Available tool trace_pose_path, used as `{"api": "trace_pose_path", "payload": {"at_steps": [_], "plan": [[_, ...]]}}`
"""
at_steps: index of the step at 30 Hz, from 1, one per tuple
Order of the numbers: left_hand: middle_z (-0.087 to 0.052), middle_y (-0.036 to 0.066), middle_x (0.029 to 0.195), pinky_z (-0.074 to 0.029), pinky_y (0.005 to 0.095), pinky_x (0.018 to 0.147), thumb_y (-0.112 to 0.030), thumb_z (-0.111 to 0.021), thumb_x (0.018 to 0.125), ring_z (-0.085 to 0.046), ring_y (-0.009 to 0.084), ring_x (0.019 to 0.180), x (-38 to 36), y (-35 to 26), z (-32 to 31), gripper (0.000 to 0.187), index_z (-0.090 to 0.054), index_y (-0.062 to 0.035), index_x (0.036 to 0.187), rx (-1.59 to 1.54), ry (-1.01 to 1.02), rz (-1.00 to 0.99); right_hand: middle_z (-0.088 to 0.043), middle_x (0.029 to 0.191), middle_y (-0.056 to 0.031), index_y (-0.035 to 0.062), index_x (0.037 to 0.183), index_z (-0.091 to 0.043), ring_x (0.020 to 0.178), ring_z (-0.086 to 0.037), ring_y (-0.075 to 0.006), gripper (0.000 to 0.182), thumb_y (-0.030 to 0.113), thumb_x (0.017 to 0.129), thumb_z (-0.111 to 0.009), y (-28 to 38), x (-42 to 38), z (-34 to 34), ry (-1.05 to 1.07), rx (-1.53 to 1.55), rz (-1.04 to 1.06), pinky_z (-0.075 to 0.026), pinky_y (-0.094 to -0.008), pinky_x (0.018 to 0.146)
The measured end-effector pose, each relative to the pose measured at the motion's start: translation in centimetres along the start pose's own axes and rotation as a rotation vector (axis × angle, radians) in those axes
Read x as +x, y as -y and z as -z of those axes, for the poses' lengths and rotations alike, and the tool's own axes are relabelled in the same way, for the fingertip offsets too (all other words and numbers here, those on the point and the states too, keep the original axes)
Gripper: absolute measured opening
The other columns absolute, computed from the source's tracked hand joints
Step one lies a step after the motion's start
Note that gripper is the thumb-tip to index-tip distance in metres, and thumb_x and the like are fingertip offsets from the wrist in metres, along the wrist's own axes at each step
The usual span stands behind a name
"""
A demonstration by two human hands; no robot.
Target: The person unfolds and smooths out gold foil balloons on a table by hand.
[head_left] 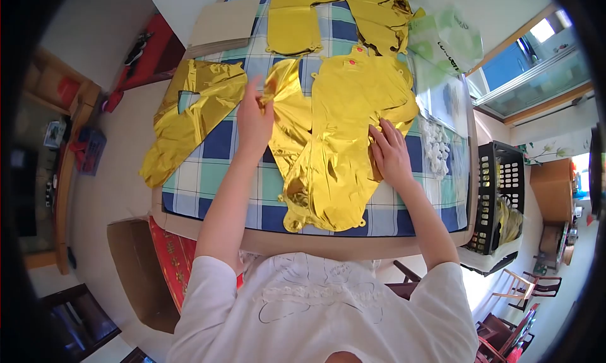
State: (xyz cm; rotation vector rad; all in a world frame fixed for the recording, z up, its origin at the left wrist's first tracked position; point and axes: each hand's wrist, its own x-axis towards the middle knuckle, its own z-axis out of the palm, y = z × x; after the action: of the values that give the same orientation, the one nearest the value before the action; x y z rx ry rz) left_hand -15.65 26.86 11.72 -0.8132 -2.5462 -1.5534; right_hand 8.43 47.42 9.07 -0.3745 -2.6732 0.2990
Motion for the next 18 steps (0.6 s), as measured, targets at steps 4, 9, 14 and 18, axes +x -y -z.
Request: {"api": "trace_pose_path", "payload": {"at_steps": [4, 9, 14, 18], "plan": [[-0.059, 0.010, 0.088, -0.047, 0.0311, 0.070, 0.001, -0.059, 0.082, -0.059, 0.0217, 0.076, 2.5, 1.0, 0.6, 0.052, -0.042, -0.0103, 0.130, -0.063, -0.041, 0.076, -0.047, 0.129, -0.0174, 0.0094, 0.122, -0.054, 0.121, -0.043, -0.0349, 0.037, 0.014, 0.085, -0.057, 0.5, 1.5, -0.4, -0.008, 0.048, 0.021, -0.035, -0.0447, 0.102], [-0.057, 0.016, 0.110, -0.044, 0.0384, 0.087, -0.004, -0.061, 0.082, -0.055, 0.0309, 0.100, 2.2, 1.4, 1.4, 0.047, -0.046, -0.0077, 0.127, 0.295, -0.122, -0.203, -0.047, 0.129, -0.0171, 0.0101, 0.121, -0.055, 0.120, -0.044, -0.0350, 0.037, 0.013, 0.084, -0.059, 0.1, 2.0, -0.8, -0.016, 0.071, 0.054, -0.037, -0.0433, 0.101], [-0.044, 0.015, 0.135, -0.025, 0.0478, 0.109, -0.026, -0.058, 0.088, -0.035, 0.0323, 0.130, -4.7, -1.8, -0.5, 0.041, -0.051, -0.0122, 0.126, 0.370, 0.387, -0.528, -0.047, 0.129, -0.0166, 0.0097, 0.120, -0.056, 0.119, -0.044, -0.0354, 0.036, 0.012, 0.083, -0.059, -0.4, 1.6, 0.0, 0.024, 0.093, 0.067, -0.038, -0.0423, 0.100], [-0.042, 0.012, 0.138, -0.021, 0.0510, 0.110, -0.034, -0.056, 0.088, -0.033, 0.0298, 0.132, -8.3, -1.5, -1.5, 0.042, -0.052, -0.0145, 0.125, 0.385, 0.637, -0.594, -0.047, 0.128, -0.0167, 0.0086, 0.119, -0.055, 0.119, -0.044, -0.0352, 0.036, 0.012, 0.084, -0.059, -0.3, 1.5, 0.1, 0.026, 0.130, 0.035, -0.039, -0.0420, 0.099]]}}
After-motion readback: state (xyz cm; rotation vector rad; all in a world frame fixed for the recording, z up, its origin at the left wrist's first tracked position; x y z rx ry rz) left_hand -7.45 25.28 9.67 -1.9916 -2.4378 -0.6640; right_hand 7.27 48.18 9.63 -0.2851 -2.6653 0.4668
